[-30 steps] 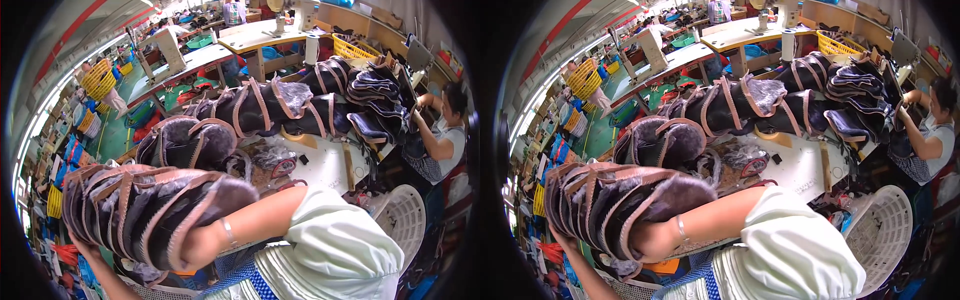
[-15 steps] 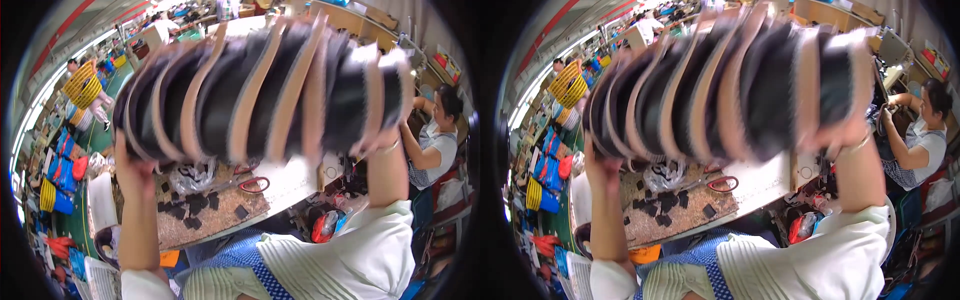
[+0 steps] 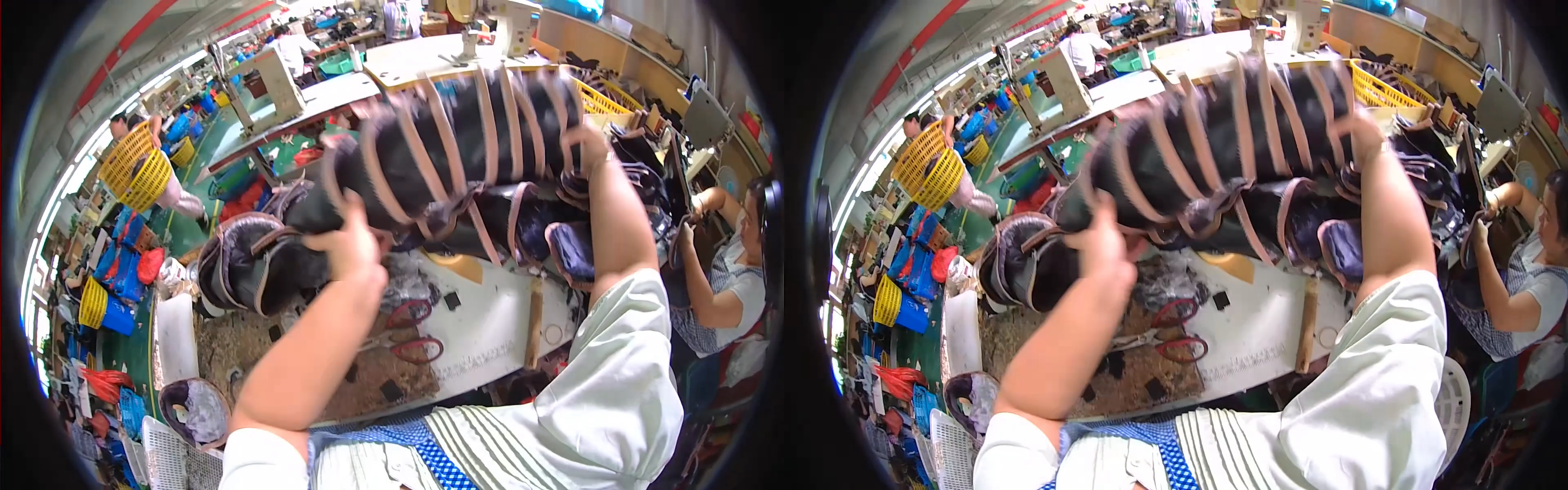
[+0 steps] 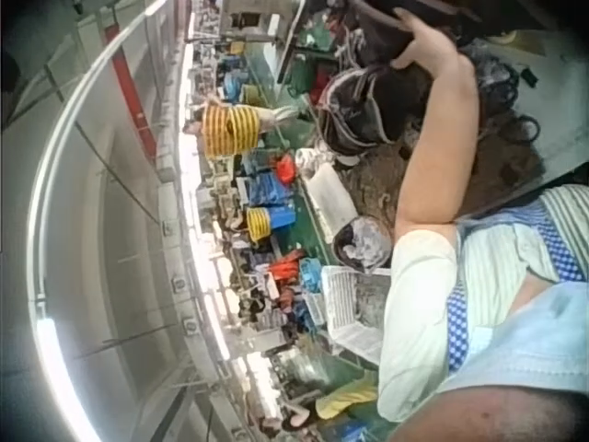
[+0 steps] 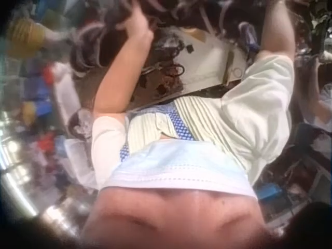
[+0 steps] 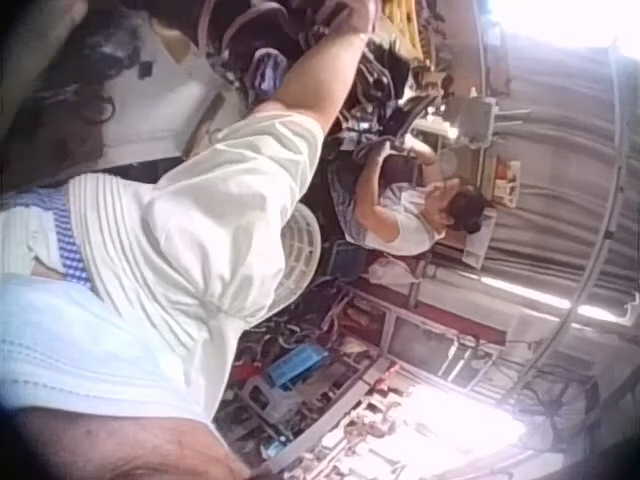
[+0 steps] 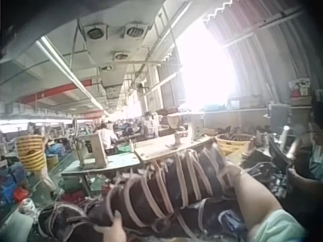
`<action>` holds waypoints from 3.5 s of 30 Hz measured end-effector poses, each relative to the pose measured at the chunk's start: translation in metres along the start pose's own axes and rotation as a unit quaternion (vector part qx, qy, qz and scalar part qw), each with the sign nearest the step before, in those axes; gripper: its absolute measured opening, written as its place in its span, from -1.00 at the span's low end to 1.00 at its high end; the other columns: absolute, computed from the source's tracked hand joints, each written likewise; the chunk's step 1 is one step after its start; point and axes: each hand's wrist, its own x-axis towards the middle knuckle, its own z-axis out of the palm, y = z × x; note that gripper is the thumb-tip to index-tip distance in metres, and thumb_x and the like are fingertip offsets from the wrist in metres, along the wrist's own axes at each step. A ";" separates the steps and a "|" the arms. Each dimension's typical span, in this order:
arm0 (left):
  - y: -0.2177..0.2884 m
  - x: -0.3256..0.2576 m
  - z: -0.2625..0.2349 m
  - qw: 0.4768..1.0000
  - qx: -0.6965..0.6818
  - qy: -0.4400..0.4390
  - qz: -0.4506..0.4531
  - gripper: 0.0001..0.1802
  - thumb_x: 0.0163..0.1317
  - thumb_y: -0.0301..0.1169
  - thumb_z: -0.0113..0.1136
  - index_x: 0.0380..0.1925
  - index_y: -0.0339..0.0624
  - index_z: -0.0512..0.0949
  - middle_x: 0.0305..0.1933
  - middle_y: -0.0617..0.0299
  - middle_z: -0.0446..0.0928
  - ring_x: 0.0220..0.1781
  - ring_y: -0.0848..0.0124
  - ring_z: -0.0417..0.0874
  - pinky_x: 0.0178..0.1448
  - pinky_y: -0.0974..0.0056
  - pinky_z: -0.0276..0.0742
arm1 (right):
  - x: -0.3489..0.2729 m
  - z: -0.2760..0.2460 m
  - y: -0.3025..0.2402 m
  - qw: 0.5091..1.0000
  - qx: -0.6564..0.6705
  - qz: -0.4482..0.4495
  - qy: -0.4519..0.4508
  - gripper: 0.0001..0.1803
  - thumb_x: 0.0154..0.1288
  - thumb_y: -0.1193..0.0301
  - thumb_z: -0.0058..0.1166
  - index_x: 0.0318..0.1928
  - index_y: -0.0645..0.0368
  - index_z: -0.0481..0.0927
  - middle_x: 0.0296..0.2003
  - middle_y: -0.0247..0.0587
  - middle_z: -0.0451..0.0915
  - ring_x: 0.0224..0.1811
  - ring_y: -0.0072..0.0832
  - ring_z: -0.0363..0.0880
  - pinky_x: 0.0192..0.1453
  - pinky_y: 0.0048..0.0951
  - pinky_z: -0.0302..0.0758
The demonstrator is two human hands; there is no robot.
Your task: Trimming excess lining and material from the top edge of boots during the manufacturing process.
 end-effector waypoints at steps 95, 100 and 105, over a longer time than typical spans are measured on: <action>0.199 0.259 -0.484 0.841 0.327 0.065 0.426 -0.43 0.22 -0.01 0.18 0.13 -0.08 0.45 0.03 0.27 0.53 -0.03 0.40 0.56 0.00 0.23 0.49 | -0.127 0.670 -0.095 0.922 0.052 -0.212 -0.321 -0.51 0.13 0.33 0.29 0.02 0.32 0.51 -0.03 -0.04 0.57 0.07 -0.26 0.52 0.22 -0.26 0.41; 0.232 0.112 -0.338 0.871 0.190 -0.057 0.450 -0.34 0.41 0.07 -0.20 0.36 -0.08 0.22 0.27 0.18 0.41 0.22 0.36 0.49 0.14 0.23 0.48 | -0.124 0.540 -0.178 0.882 0.146 -0.397 -0.210 -0.69 0.06 0.35 0.25 -0.19 0.21 0.58 -0.34 -0.07 0.66 -0.25 -0.17 0.65 -0.09 -0.25 0.55; 0.189 0.039 -0.164 0.806 0.151 -0.255 0.512 -0.34 0.21 -0.35 0.20 0.32 -0.22 0.27 0.07 0.14 0.52 0.03 0.44 0.55 0.00 0.45 0.44 | -0.097 0.342 -0.215 0.816 0.000 -0.578 -0.003 -0.74 0.29 0.46 0.04 -0.52 0.31 0.59 -0.74 -0.18 0.53 -0.68 -0.57 0.52 -0.49 -0.59 0.47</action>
